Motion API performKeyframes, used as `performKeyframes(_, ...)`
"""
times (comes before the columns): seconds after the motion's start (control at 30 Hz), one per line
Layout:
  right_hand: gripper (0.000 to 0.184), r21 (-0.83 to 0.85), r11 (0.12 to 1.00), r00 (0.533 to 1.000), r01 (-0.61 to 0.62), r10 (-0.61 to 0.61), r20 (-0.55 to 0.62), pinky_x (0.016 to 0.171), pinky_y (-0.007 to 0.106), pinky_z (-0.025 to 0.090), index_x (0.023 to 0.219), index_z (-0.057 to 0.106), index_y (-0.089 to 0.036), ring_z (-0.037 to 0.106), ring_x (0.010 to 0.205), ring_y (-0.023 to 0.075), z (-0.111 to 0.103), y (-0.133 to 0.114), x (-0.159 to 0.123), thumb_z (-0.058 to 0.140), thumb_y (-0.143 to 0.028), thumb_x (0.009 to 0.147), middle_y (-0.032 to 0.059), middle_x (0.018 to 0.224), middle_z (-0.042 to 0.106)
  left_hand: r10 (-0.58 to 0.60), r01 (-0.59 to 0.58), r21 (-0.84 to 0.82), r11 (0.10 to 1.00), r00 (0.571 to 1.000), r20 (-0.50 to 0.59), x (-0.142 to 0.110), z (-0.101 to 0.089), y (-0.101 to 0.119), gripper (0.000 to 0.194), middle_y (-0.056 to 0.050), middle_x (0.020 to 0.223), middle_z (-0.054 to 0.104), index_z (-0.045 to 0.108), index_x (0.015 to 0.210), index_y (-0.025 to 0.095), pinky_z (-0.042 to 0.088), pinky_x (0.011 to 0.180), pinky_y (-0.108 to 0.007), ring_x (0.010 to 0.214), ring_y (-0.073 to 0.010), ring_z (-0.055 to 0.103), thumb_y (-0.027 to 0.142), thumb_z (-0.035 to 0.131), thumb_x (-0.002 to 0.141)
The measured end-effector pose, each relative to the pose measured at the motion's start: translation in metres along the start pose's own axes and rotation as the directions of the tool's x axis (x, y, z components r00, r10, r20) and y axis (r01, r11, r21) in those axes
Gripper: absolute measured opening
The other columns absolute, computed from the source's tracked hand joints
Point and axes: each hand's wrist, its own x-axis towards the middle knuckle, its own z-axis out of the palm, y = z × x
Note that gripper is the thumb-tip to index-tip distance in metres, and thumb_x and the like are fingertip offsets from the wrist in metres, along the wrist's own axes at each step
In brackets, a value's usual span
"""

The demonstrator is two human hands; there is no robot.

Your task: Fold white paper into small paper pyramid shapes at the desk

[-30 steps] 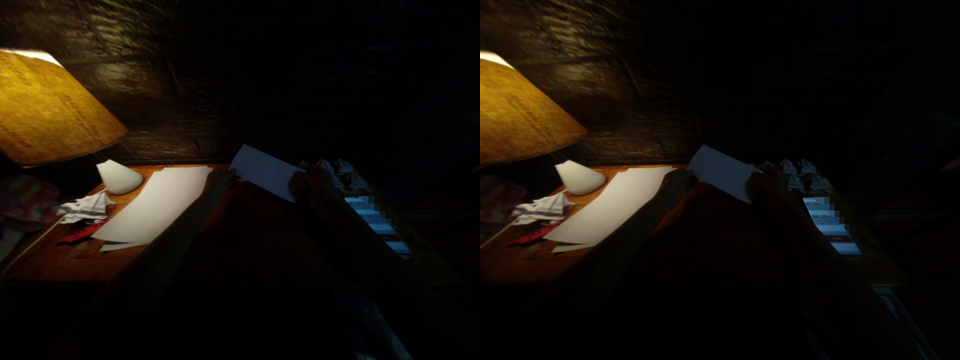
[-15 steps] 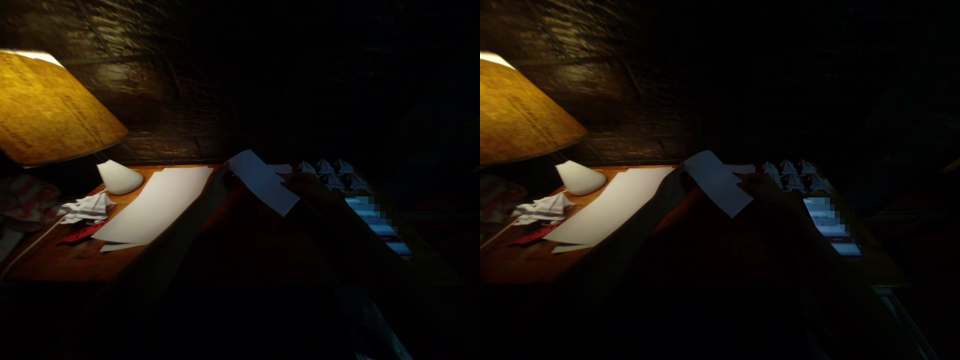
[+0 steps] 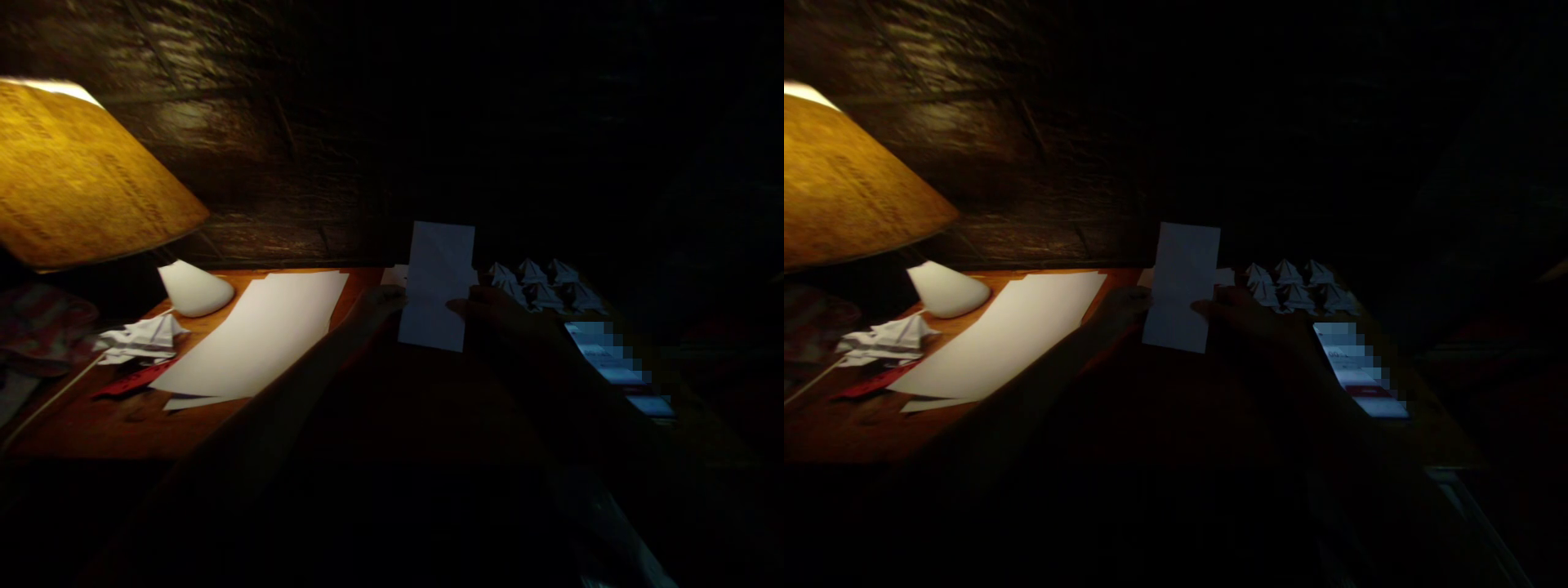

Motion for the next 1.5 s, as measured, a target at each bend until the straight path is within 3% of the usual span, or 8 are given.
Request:
performKeyframes(0.23,0.029,-0.158,0.980,0.983,0.117,-0.137,-0.122,0.068,0.033,0.055,0.077,0.070,-0.024,0.066,0.070,0.0184,-0.017,0.014,0.016,0.086,-0.047,0.070,0.0022,0.077,0.074,-0.020,0.020,0.000,1.000,0.994,0.110,-0.003,0.001,0.002,0.025,-0.007,0.090,0.076,0.076,0.088,0.018,0.056,0.086,-0.038,0.087,-0.0224,0.070,0.038,0.080,0.074)
performKeyframes(0.43,0.031,-0.134,0.988,0.997,0.080,-0.079,0.019,0.075,0.036,0.057,0.083,0.075,-0.023,0.070,0.079,0.0212,-0.011,0.014,0.014,0.088,-0.047,0.068,0.0048,0.090,0.078,0.014,-0.014,0.004,1.000,0.999,0.051,-0.001,-0.001,0.002,0.026,-0.004,0.086,0.073,0.071,0.084,0.017,0.055,0.083,-0.035,0.080,-0.0181,0.067,0.039,0.081,0.073)
performKeyframes(0.63,0.038,-0.278,0.958,0.992,0.076,-0.101,-0.078,0.062,0.032,0.051,0.074,0.073,-0.021,0.064,0.066,0.0187,-0.017,0.017,0.017,0.082,-0.058,0.070,0.0043,0.074,0.073,-0.015,0.015,0.001,1.000,0.998,0.055,-0.003,0.001,0.002,0.025,-0.004,0.083,0.072,0.068,0.082,0.016,0.055,0.082,-0.035,0.080,-0.0182,0.068,0.035,0.083,0.073)
performKeyframes(0.77,0.034,-0.352,0.923,0.981,0.156,-0.187,-0.056,0.071,0.035,0.054,0.069,0.073,-0.023,0.069,0.081,0.0237,-0.018,0.016,0.020,0.083,-0.055,0.068,0.0074,0.089,0.077,0.004,-0.004,-0.009,1.000,0.997,0.080,-0.003,0.001,0.000,0.030,-0.006,0.089,0.074,0.071,0.088,0.016,0.054,0.082,-0.035,0.084,-0.0197,0.069,0.038,0.084,0.071)
performKeyframes(0.93,0.030,-0.339,0.915,0.973,0.219,-0.231,0.005,0.084,0.040,0.057,0.067,0.073,-0.023,0.071,0.096,0.0271,-0.011,0.014,0.018,0.079,-0.052,0.072,0.0079,0.103,0.078,0.014,-0.013,-0.004,1.000,0.998,0.060,0.001,-0.002,-0.002,0.044,-0.008,0.098,0.077,0.073,0.100,0.015,0.056,0.084,-0.039,0.092,-0.0248,0.072,0.041,0.087,0.068)
performKeyframes(1.07,0.031,-0.376,0.904,0.970,0.204,-0.237,-0.044,0.084,0.044,0.057,0.061,0.068,-0.022,0.072,0.088,0.0281,-0.009,0.012,0.019,0.077,-0.050,0.072,0.0083,0.088,0.076,0.006,-0.009,0.050,0.999,0.998,0.063,0.001,-0.003,-0.002,0.039,-0.009,0.096,0.078,0.073,0.099,0.015,0.057,0.086,-0.040,0.096,-0.0268,0.072,0.038,0.087,0.070)
performKeyframes(1.27,0.020,-0.357,0.906,0.959,0.226,-0.271,-0.081,0.094,0.043,0.055,0.062,0.068,-0.023,0.071,0.105,0.0287,-0.009,0.016,0.023,0.078,-0.036,0.073,0.0089,0.108,0.077,0.018,-0.024,0.110,0.994,0.998,0.056,-0.001,-0.003,-0.001,0.032,-0.010,0.092,0.078,0.075,0.095,0.016,0.056,0.088,-0.042,0.098,-0.0279,0.073,0.038,0.084,0.074)
performKeyframes(1.5,0.022,-0.250,0.942,0.969,0.224,-0.243,-0.047,0.081,0.036,0.055,0.070,0.070,-0.022,0.070,0.083,0.0223,-0.012,0.025,0.026,0.076,-0.043,0.071,0.0039,0.089,0.077,-0.019,0.015,0.148,0.989,1.000,0.025,0.002,-0.006,-0.001,0.030,-0.005,0.084,0.076,0.074,0.088,0.016,0.057,0.074,-0.033,0.075,-0.0194,0.071,0.037,0.086,0.069)
